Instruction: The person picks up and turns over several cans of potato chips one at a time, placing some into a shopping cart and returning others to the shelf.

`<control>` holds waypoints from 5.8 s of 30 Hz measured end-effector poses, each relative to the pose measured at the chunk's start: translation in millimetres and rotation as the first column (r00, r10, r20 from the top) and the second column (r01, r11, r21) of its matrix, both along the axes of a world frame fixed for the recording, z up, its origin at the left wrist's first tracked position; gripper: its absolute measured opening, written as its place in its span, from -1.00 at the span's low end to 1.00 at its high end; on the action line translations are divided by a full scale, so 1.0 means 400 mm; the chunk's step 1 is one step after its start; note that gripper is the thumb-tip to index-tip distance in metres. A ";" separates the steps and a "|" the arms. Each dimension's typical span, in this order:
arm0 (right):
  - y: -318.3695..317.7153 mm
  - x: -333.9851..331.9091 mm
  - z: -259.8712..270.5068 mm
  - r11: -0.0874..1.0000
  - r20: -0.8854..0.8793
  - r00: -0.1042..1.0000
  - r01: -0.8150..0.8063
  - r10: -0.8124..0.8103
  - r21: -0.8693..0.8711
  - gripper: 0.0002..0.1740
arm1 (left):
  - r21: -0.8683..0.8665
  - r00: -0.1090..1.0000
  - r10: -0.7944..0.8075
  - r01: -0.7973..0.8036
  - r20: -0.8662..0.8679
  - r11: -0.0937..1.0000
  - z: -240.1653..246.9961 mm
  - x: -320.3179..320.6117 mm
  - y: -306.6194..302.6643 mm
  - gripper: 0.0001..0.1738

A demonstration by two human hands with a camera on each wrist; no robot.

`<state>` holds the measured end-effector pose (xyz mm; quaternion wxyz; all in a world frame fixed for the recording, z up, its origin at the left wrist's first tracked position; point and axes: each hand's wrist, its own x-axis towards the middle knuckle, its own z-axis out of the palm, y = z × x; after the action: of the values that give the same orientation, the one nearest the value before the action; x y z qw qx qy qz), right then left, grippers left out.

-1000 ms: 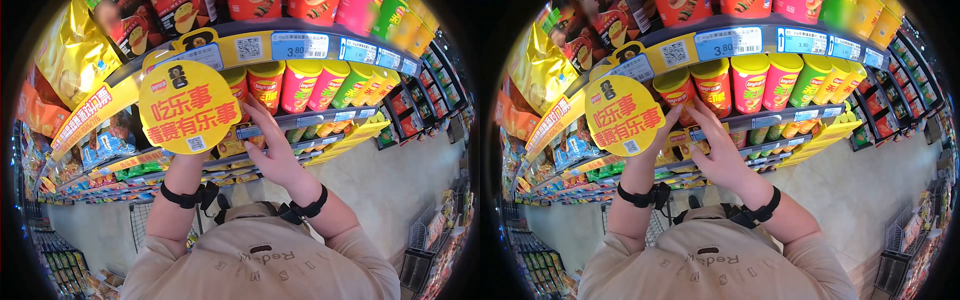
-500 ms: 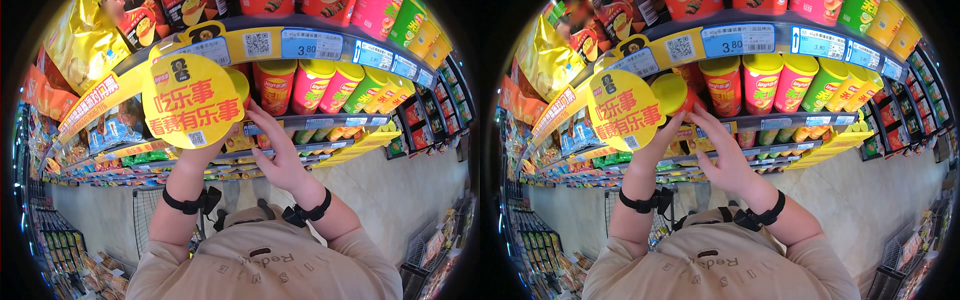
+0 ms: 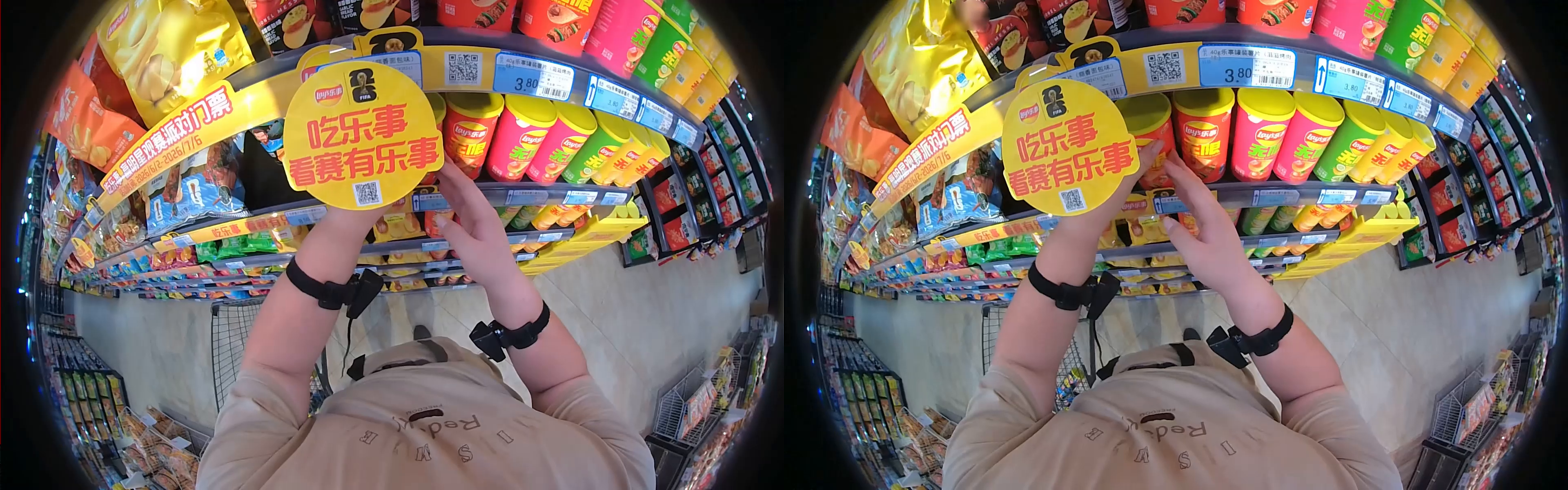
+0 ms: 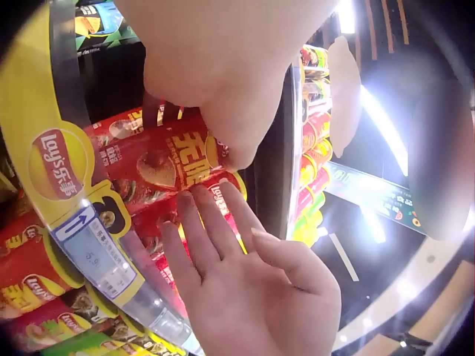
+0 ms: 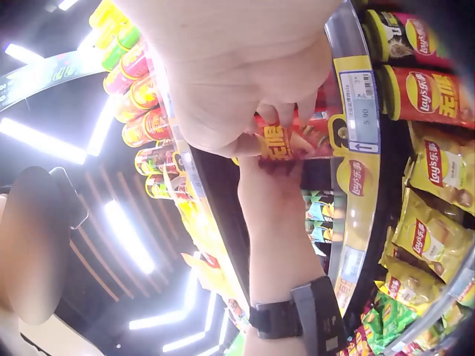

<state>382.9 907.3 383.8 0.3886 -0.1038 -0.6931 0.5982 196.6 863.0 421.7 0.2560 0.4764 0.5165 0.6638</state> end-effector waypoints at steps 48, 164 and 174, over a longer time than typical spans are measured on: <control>-1.108 -0.626 -0.369 -0.115 0.545 -0.499 -0.800 0.674 -0.589 0.04 | -0.621 0.727 0.624 -0.355 0.286 0.699 -0.378 -0.054 -1.789 -0.33; 0.088 0.206 0.028 0.971 0.092 0.995 0.023 -0.046 0.240 -0.15 | -0.037 0.882 0.129 -0.164 -0.453 0.986 -0.043 0.141 -0.033 -0.28; 0.173 0.176 0.056 0.887 0.106 0.994 -0.013 -0.041 0.462 -0.16 | 0.001 0.945 0.088 -0.093 -0.314 0.996 -0.032 0.133 0.108 -0.09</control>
<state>453.4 976.5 406.2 0.3667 -0.0469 -0.8355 0.4064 249.8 906.3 409.0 0.1432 0.5498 0.5763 0.5874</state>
